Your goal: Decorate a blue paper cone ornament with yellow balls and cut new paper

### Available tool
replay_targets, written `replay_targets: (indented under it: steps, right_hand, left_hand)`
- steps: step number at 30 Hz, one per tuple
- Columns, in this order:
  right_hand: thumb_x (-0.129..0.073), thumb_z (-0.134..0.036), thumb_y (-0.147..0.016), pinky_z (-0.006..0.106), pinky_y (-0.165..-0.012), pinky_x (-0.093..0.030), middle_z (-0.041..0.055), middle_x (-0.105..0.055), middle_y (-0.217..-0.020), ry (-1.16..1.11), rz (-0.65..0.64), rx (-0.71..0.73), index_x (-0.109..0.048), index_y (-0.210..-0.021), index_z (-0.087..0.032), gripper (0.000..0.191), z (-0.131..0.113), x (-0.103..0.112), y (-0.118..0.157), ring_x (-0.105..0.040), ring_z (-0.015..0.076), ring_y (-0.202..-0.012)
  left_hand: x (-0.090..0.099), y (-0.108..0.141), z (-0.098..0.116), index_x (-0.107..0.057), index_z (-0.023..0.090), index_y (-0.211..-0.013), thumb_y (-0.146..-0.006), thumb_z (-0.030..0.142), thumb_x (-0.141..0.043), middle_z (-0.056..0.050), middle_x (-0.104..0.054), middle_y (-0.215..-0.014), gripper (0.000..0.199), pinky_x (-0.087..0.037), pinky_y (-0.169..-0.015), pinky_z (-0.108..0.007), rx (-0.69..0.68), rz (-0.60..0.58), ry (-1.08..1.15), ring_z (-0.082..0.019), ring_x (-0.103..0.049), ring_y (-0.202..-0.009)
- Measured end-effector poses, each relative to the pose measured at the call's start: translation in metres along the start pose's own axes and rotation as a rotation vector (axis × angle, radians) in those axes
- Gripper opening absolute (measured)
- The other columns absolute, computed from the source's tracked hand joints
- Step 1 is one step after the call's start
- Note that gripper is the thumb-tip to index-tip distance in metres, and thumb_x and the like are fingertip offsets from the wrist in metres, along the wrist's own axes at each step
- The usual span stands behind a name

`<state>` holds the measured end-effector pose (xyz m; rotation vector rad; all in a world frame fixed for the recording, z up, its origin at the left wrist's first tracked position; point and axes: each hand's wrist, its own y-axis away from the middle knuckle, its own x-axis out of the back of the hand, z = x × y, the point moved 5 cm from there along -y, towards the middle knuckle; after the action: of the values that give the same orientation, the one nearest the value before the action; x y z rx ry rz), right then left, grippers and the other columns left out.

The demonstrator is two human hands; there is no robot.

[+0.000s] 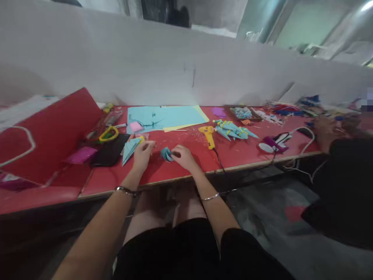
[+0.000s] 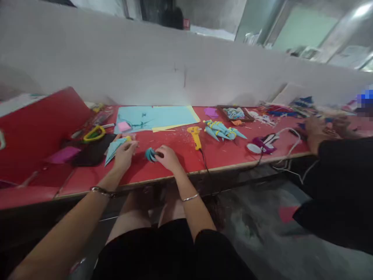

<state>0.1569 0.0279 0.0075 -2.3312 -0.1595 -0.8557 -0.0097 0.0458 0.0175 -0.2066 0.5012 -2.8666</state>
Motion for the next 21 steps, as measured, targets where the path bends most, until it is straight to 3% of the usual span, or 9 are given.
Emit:
replay_targets:
  steps: [4,9,11,14,16,18,21]
  right_hand:
    - [-0.054,-0.013,-0.072,0.021,-0.061,-0.036,-0.0006,-0.049,-0.068,0.014,-0.005,0.0,-0.057,-0.071,-0.016,0.004,-0.004,0.003,0.0,-0.047,0.0113,-0.064]
    - [-0.053,-0.013,-0.072,0.022,-0.059,-0.035,-0.0006,-0.047,-0.07,0.053,0.006,0.006,-0.053,-0.071,-0.018,0.005,-0.013,0.006,0.003,-0.046,0.0124,-0.065]
    - [-0.052,-0.014,-0.073,0.022,-0.062,-0.036,0.0001,-0.048,-0.073,0.083,0.028,0.011,-0.053,-0.073,-0.018,0.005,-0.017,0.009,0.004,-0.047,0.0131,-0.068]
    - [-0.05,-0.016,-0.076,0.023,-0.065,-0.038,0.0014,-0.05,-0.078,0.119,0.062,0.013,-0.054,-0.077,-0.019,0.005,-0.02,0.012,0.005,-0.049,0.014,-0.073]
    - [-0.049,-0.017,-0.077,0.023,-0.066,-0.039,0.0021,-0.051,-0.081,0.134,0.086,0.003,-0.054,-0.078,-0.02,0.006,-0.02,0.014,0.006,-0.05,0.0144,-0.076]
    - [-0.048,-0.018,-0.078,0.023,-0.066,-0.04,0.0025,-0.052,-0.083,0.139,0.111,-0.006,-0.055,-0.079,-0.02,0.007,-0.018,0.015,0.006,-0.051,0.0148,-0.077]
    - [-0.047,-0.02,-0.079,0.023,-0.066,-0.04,0.0029,-0.051,-0.082,0.108,0.151,-0.018,-0.054,-0.078,-0.02,0.007,-0.014,0.016,0.005,-0.051,0.0149,-0.076]
  left_hand:
    - [0.0,0.002,-0.002,-0.046,0.017,-0.051,-0.07,0.036,-0.052,0.007,-0.038,-0.042,0.027,-0.027,-0.04,-0.018,0.008,-0.002,-0.004,-0.005,-0.033,-0.039]
    - [-0.002,0.004,-0.004,-0.04,0.019,-0.044,-0.081,0.047,-0.031,0.006,-0.029,-0.033,0.048,-0.02,-0.033,-0.021,0.013,-0.04,-0.046,-0.007,-0.028,-0.031]
    - [-0.004,0.003,-0.003,-0.046,0.018,-0.051,-0.084,0.044,-0.024,0.004,-0.038,-0.039,0.047,-0.026,-0.035,-0.021,-0.026,-0.056,-0.065,-0.008,-0.034,-0.034]
    - [-0.012,0.002,0.001,-0.055,0.018,-0.087,-0.08,0.03,-0.035,-0.001,-0.057,-0.072,0.025,-0.041,-0.052,-0.023,-0.117,-0.11,-0.105,-0.008,-0.047,-0.05]
    - [-0.019,0.004,0.004,-0.051,0.02,-0.106,-0.07,0.02,-0.046,-0.004,-0.058,-0.096,0.036,-0.045,-0.071,-0.029,-0.173,-0.191,-0.132,-0.011,-0.054,-0.069]
    - [-0.027,0.009,0.009,-0.047,0.021,-0.115,-0.062,0.016,-0.052,-0.006,-0.053,-0.113,0.054,-0.039,-0.089,-0.035,-0.244,-0.305,-0.191,-0.018,-0.053,-0.094]
    - [-0.037,0.02,0.015,-0.038,0.021,-0.125,-0.059,0.02,-0.058,-0.009,-0.042,-0.129,0.069,-0.023,-0.101,-0.045,-0.381,-0.455,-0.425,-0.027,-0.035,-0.119]
